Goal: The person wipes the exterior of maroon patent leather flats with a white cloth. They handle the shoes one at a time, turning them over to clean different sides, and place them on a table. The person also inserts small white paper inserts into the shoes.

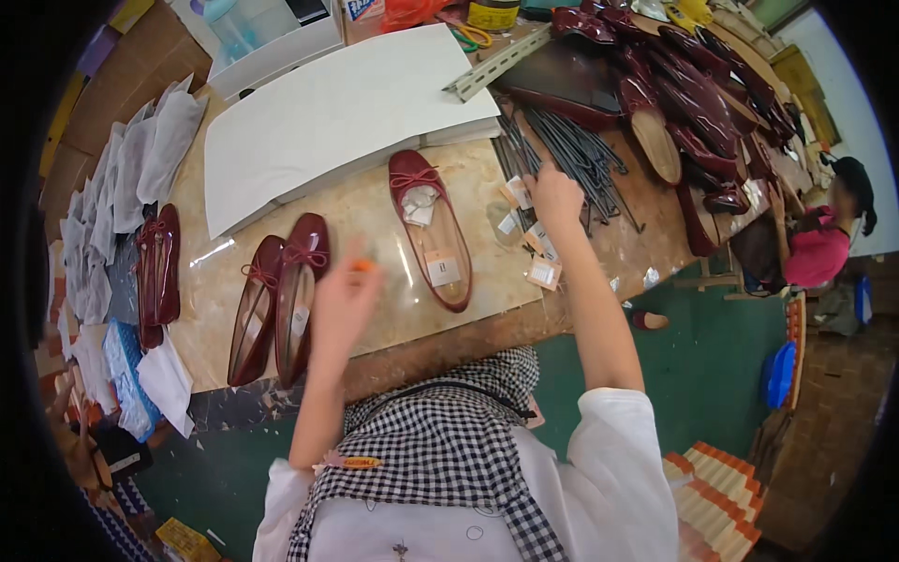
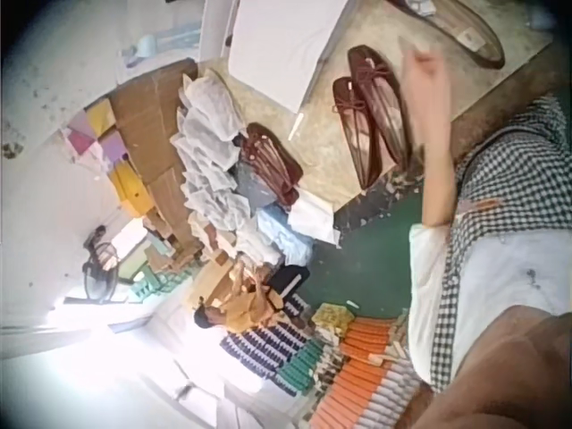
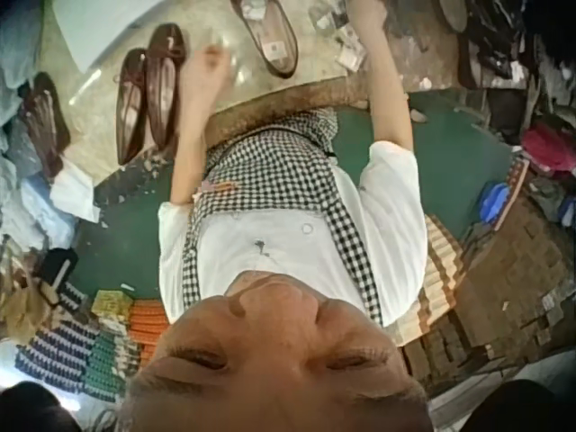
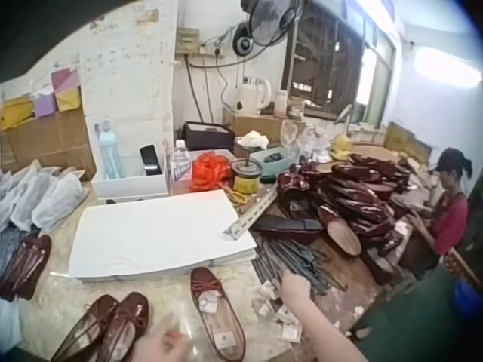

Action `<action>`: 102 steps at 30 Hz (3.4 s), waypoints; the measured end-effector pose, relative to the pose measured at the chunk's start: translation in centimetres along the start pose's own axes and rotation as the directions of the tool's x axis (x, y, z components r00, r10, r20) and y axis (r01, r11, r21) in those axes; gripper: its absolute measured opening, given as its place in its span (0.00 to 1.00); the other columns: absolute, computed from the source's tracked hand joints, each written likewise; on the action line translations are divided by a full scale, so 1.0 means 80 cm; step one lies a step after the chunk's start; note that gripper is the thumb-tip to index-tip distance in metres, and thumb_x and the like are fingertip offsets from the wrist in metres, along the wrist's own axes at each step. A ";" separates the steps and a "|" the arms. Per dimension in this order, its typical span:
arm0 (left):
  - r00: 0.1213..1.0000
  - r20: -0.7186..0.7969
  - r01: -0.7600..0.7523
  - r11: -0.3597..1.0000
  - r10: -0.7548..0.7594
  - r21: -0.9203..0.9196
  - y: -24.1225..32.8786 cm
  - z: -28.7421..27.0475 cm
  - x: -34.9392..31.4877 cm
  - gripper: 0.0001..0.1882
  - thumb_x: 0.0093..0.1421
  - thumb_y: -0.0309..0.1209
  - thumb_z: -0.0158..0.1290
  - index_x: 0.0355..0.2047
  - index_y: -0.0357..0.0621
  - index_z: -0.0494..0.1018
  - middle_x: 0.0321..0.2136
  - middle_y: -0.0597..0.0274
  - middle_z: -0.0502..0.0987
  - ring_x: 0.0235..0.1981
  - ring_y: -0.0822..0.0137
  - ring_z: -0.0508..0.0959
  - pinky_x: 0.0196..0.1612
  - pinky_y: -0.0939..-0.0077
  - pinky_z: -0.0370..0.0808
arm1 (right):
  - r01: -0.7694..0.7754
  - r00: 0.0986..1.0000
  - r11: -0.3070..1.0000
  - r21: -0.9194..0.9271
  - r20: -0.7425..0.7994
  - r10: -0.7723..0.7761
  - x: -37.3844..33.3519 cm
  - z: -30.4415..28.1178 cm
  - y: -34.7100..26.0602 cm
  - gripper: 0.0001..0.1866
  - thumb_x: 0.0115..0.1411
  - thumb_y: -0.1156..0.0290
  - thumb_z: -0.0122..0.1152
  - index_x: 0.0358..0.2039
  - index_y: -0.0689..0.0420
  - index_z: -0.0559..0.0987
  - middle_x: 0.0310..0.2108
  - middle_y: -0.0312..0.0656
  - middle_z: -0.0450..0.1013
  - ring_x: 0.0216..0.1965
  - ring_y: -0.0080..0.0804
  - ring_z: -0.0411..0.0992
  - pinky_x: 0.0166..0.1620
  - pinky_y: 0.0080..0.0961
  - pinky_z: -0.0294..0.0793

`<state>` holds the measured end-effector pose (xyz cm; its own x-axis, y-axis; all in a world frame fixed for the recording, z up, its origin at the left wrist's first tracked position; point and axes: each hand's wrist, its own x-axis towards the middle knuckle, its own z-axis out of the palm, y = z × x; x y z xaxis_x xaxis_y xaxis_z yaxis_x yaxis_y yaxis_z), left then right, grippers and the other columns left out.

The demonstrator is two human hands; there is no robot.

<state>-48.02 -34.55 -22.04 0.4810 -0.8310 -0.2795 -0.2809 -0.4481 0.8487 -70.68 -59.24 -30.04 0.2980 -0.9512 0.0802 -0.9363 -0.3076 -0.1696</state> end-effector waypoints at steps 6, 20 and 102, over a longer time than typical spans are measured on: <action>0.967 0.001 -0.248 0.935 0.257 -0.254 -0.076 0.057 0.048 0.29 0.54 0.28 0.44 0.58 0.32 0.60 0.35 0.52 0.78 0.30 0.67 0.78 0.33 0.75 0.75 | 0.062 0.997 0.991 0.121 -0.047 -0.057 -0.002 -0.033 0.005 0.10 0.57 0.66 0.55 0.30 0.60 0.77 0.27 0.49 0.77 0.29 0.43 0.76 0.34 0.35 0.74; 0.976 0.190 0.142 0.345 0.108 -0.928 -0.081 -0.003 -0.013 0.43 0.60 0.63 0.33 0.59 0.34 0.57 0.50 0.43 0.70 0.44 0.55 0.76 0.45 0.64 0.77 | -0.016 0.975 0.560 0.828 0.137 -0.176 -0.141 -0.085 -0.157 0.10 0.58 0.75 0.55 0.41 0.59 0.72 0.12 0.37 0.65 0.13 0.25 0.60 0.20 0.23 0.59; 0.677 0.495 -0.734 0.457 0.545 0.503 0.133 0.029 0.127 0.21 0.45 0.29 0.61 0.42 0.45 0.74 0.59 0.49 0.61 0.59 0.47 0.60 0.59 0.57 0.60 | 0.171 0.936 0.842 -0.512 -0.182 -0.301 0.134 -0.200 0.328 0.11 0.42 0.73 0.61 0.31 0.52 0.76 0.31 0.39 0.69 0.38 0.35 0.71 0.41 0.30 0.69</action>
<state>-48.02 -48.51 -16.91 -0.2379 -0.9700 0.0509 -0.8988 0.2397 0.3671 -95.05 -77.12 -17.89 0.5270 -0.7932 0.3052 -0.8323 -0.4091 0.3740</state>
